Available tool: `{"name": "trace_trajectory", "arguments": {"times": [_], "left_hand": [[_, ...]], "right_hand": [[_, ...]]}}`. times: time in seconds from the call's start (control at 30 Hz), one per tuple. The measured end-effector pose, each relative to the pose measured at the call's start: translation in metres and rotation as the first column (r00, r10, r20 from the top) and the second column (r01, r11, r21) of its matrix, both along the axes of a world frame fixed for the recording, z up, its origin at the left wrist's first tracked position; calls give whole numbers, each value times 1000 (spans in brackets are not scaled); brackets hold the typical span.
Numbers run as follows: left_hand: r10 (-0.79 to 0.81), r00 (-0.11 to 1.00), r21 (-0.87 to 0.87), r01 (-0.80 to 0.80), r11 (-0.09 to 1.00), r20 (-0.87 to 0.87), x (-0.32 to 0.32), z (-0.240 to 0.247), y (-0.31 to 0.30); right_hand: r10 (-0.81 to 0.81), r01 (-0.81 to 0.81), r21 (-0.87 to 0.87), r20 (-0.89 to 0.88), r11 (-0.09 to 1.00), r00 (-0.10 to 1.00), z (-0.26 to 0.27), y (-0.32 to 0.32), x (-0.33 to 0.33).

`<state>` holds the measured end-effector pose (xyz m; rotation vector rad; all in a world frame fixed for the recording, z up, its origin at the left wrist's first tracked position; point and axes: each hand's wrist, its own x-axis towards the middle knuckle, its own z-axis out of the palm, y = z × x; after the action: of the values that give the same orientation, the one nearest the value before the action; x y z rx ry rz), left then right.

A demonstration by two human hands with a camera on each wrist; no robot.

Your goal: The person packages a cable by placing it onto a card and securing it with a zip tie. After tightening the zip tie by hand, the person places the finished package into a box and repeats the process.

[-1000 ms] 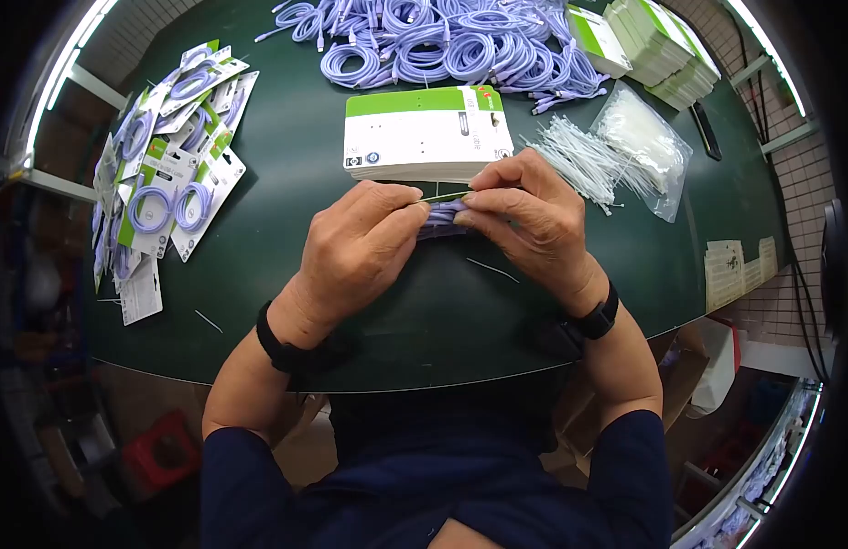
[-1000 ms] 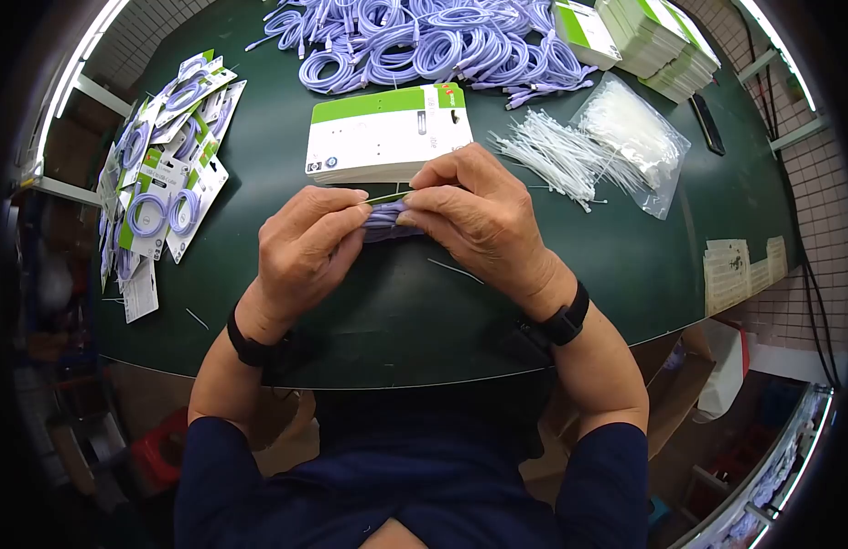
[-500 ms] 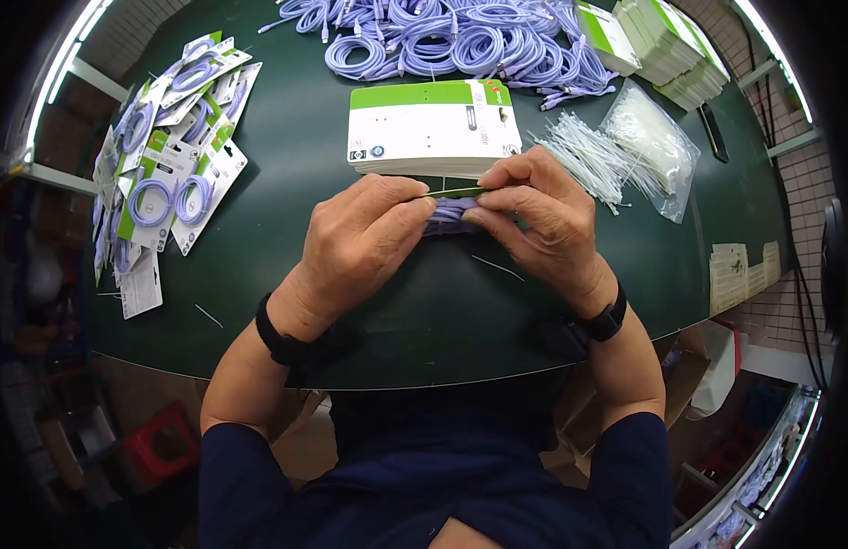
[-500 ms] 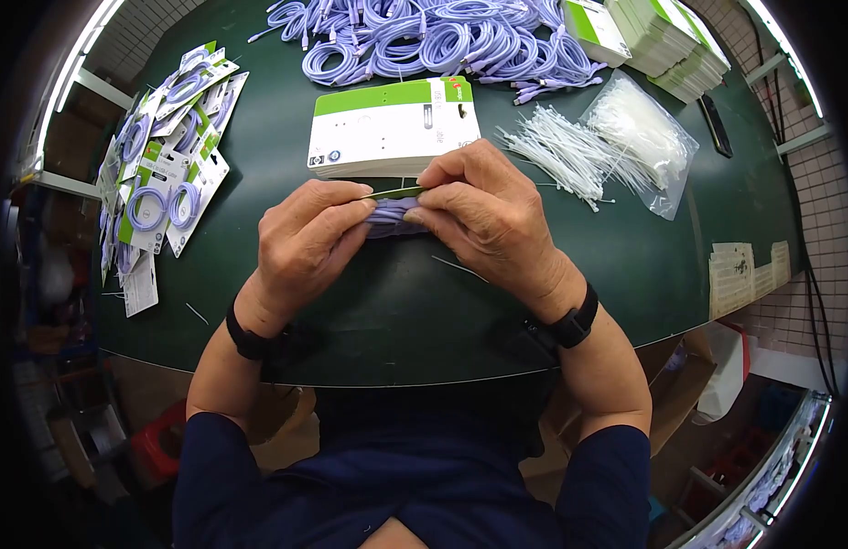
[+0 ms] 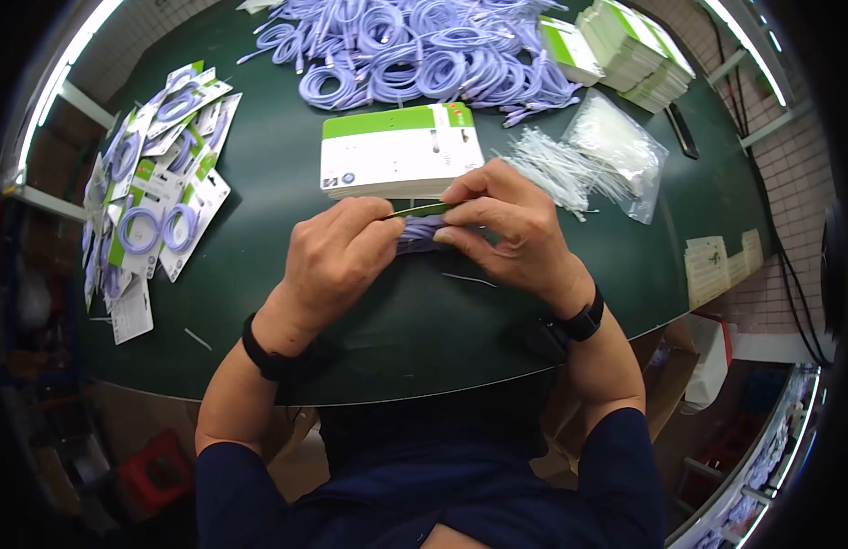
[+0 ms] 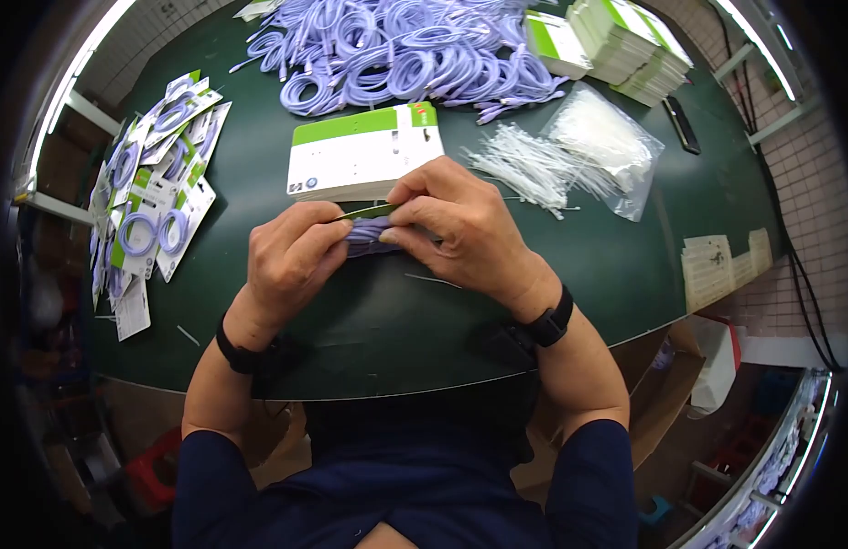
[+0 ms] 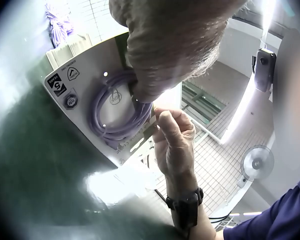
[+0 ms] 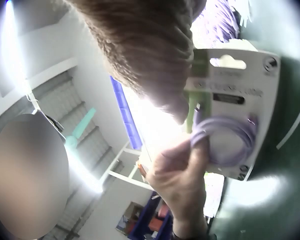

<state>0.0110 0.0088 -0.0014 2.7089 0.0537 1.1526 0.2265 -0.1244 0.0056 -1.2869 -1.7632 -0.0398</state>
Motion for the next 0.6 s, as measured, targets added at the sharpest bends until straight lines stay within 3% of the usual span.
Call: {"name": "trace_trajectory", "arguments": {"times": [0.1,0.13,0.23,0.27,0.37,0.5,0.6], "left_hand": [[33,999,-2,-33,999,8,1,-1,1],[18,999,-10,-18,1000,27,2,-1,0],[25,1000,-24,-25,999,15,2,0,0],[20,1000,-24,-19,1000,20,2,0,0],[13,1000,-39,-12,999,13,2,-1,1],[13,1000,-53,-12,999,21,2,-1,1],[13,1000,-55,-12,998,27,3,0,1]], "right_hand": [[-124,97,-135,-214,986,969,15,-5,23],[-140,114,-140,-194,984,971,18,-10,35],[-400,291,-543,-92,788,912,19,-25,79],[-405,298,-541,-87,786,910,18,-27,89],[-424,404,-733,173,548,889,10,-30,107],[-515,529,-566,202,633,833,-3,-26,114],[-503,515,-647,228,561,834,-10,-20,112]]}}
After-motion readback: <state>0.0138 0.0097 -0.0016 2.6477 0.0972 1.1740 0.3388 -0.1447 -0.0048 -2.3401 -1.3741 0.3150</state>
